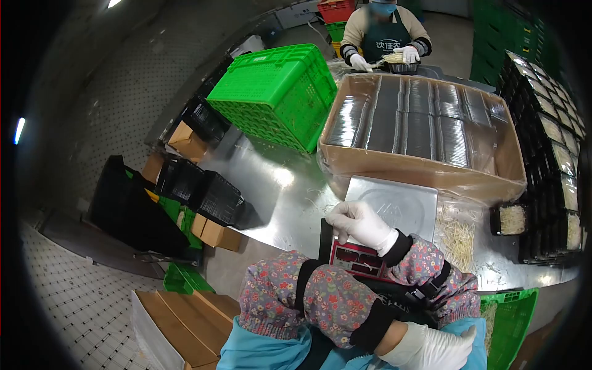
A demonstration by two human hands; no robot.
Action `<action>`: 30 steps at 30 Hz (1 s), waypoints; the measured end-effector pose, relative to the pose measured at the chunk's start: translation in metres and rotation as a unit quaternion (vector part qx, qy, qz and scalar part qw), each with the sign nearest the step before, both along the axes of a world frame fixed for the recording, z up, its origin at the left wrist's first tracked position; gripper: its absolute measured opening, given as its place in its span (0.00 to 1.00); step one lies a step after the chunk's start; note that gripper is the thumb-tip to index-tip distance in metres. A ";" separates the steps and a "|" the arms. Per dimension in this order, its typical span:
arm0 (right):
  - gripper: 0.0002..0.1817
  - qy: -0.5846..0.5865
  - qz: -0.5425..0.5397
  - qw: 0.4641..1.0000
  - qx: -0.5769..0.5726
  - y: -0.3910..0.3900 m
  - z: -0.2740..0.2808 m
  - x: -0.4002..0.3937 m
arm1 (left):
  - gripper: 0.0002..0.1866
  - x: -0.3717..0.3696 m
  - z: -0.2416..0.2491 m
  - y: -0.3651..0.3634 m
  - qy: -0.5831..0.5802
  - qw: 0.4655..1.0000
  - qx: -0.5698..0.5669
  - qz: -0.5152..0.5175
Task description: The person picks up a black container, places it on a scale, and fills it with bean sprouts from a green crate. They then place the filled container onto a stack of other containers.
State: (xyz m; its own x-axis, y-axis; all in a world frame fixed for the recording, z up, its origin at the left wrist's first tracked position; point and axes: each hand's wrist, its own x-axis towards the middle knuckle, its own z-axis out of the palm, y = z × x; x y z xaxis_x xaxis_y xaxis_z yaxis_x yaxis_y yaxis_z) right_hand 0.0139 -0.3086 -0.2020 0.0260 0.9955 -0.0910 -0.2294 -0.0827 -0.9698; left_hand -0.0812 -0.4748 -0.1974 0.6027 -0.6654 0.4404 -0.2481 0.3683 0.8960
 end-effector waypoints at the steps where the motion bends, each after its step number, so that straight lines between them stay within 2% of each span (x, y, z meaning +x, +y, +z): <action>1: 0.11 -0.001 0.003 1.000 -0.001 -0.005 0.006 -0.001 | 0.19 0.002 0.000 0.002 -0.001 1.000 -0.001 0.003; 3: 0.11 -0.032 0.050 0.997 0.050 -0.013 0.011 -0.006 | 0.19 0.007 0.025 0.021 -0.106 0.992 0.045 0.049; 4: 0.12 -0.048 0.050 0.997 0.043 -0.017 0.017 -0.007 | 0.19 0.010 0.031 0.025 -0.104 0.992 0.044 0.054; 5: 0.12 -0.049 0.054 0.996 0.044 -0.020 0.025 -0.007 | 0.20 0.012 0.038 0.029 -0.424 0.859 0.226 0.177; 6: 0.12 -0.093 0.034 0.993 0.062 -0.022 0.033 -0.007 | 0.20 0.015 0.045 0.034 -0.673 0.580 0.373 0.268; 7: 0.12 -0.137 0.012 0.987 0.079 -0.024 0.040 -0.006 | 0.20 0.019 0.053 0.038 -0.673 0.578 0.374 0.270; 9: 0.11 -0.177 -0.005 0.980 0.089 -0.026 0.049 -0.006 | 0.20 0.025 0.067 0.046 -0.491 0.803 0.303 0.151; 11: 0.10 -0.214 -0.020 0.972 0.097 -0.027 0.052 -0.008 | 0.19 0.030 0.064 0.046 -0.521 0.786 0.298 0.148; 13: 0.08 -0.294 -0.049 0.929 0.220 -0.028 0.051 -0.011 | 0.18 0.032 0.061 0.048 -0.549 0.767 0.296 0.148; 14: 0.08 -0.294 -0.044 0.929 0.220 -0.029 0.051 -0.012 | 0.17 0.034 0.059 0.051 -0.459 0.849 0.218 0.148; 15: 0.07 -0.299 -0.022 0.915 0.272 -0.029 0.050 -0.013 | 0.16 0.035 0.058 0.054 -0.360 0.912 0.134 0.145; 16: 0.06 -0.302 0.000 0.897 0.322 -0.030 0.050 -0.013 | 0.16 0.036 0.053 0.053 -0.361 0.911 0.135 0.148; 18: 0.06 -0.294 0.039 0.888 0.352 -0.027 0.048 -0.011 | 0.14 0.041 0.045 0.048 -0.214 0.975 -0.016 0.059; 19: 0.07 -0.284 0.074 0.877 0.380 -0.025 0.047 -0.009 | 0.14 0.045 0.039 0.048 -0.216 0.974 -0.016 0.063; 20: 0.07 -0.285 0.078 0.877 0.380 -0.025 0.045 -0.006 | 0.13 0.048 0.044 0.052 -0.386 0.910 0.080 0.127; 21: 0.09 -0.262 0.122 0.885 0.366 -0.025 0.043 -0.001 | 0.12 0.051 0.048 0.056 -0.537 0.805 0.173 0.185; 22: 0.11 -0.238 0.167 0.890 0.350 -0.024 0.042 0.001 | 0.12 0.053 0.052 0.060 -0.537 0.804 0.173 0.187; 24: 0.14 -0.213 0.208 0.895 0.333 -0.020 0.042 0.004 | 0.12 0.054 0.082 0.072 -0.433 0.851 0.242 0.173; 25: 0.16 -0.189 0.244 0.897 0.317 -0.018 0.042 0.005 | 0.10 0.060 0.079 0.074 -0.394 0.877 0.148 0.232; 26: 0.16 -0.193 0.244 0.896 0.317 -0.013 0.032 0.007 | 0.08 0.064 0.081 0.080 -0.313 0.914 0.093 0.240; 28: 0.20 -0.098 0.278 0.920 0.260 -0.002 -0.004 0.012 | 0.04 0.072 0.095 0.101 -0.124 0.961 -0.005 0.248; 29: 0.20 -0.102 0.277 0.920 0.258 -0.004 -0.013 0.017 | 0.06 0.077 0.094 0.117 -0.096 0.952 -0.003 0.291; 30: 0.19 -0.157 0.224 0.934 0.232 -0.007 -0.022 0.023 | 0.08 0.085 0.095 0.135 0.004 0.954 -0.025 0.298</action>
State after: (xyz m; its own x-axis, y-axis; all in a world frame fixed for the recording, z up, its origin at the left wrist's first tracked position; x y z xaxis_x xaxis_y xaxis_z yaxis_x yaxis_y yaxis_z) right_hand 0.0372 -0.3159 -0.2235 -0.4490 0.8438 0.2941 0.0285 0.3425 -0.9391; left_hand 0.0037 -0.3397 -0.1025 0.8714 -0.1815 0.4557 -0.4194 0.2065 0.8840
